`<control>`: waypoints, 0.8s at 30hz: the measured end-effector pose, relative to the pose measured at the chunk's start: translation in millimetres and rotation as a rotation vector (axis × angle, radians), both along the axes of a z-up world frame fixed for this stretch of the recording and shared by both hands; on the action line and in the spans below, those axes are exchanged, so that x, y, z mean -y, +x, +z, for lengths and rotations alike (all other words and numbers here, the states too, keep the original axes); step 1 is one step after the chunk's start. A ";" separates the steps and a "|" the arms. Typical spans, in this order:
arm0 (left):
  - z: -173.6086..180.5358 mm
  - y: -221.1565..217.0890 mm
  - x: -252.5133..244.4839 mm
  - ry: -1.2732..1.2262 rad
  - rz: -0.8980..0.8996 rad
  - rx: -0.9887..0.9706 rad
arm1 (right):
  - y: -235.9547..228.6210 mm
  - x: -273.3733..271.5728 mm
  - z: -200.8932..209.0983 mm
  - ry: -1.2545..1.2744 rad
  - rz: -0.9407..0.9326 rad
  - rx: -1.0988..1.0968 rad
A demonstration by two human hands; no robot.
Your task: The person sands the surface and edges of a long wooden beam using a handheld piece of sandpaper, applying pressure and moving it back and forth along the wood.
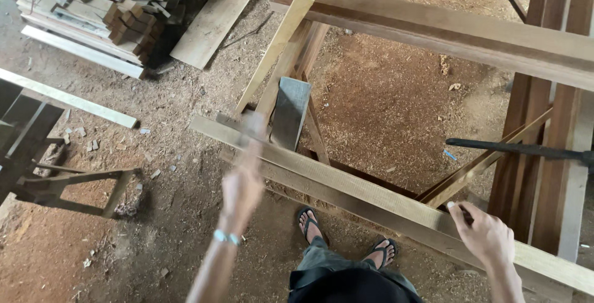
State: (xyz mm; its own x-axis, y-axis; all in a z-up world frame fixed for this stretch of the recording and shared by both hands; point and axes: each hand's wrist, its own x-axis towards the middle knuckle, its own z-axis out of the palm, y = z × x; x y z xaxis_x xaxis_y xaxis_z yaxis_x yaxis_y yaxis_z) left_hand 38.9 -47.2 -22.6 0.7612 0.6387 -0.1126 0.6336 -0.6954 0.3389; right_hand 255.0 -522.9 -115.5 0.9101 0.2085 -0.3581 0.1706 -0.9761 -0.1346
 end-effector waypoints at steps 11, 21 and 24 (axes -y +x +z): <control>23.8 -21.7 -37.1 -0.399 0.288 -0.004 | 4.1 2.6 -3.4 -0.055 -0.004 -0.102; -23.1 -4.6 -21.0 0.085 0.102 -0.064 | -5.0 -3.8 1.8 -0.077 -0.021 -0.085; -23.8 -3.7 52.6 -0.095 -0.080 0.091 | -7.1 -9.2 10.8 0.044 0.001 0.030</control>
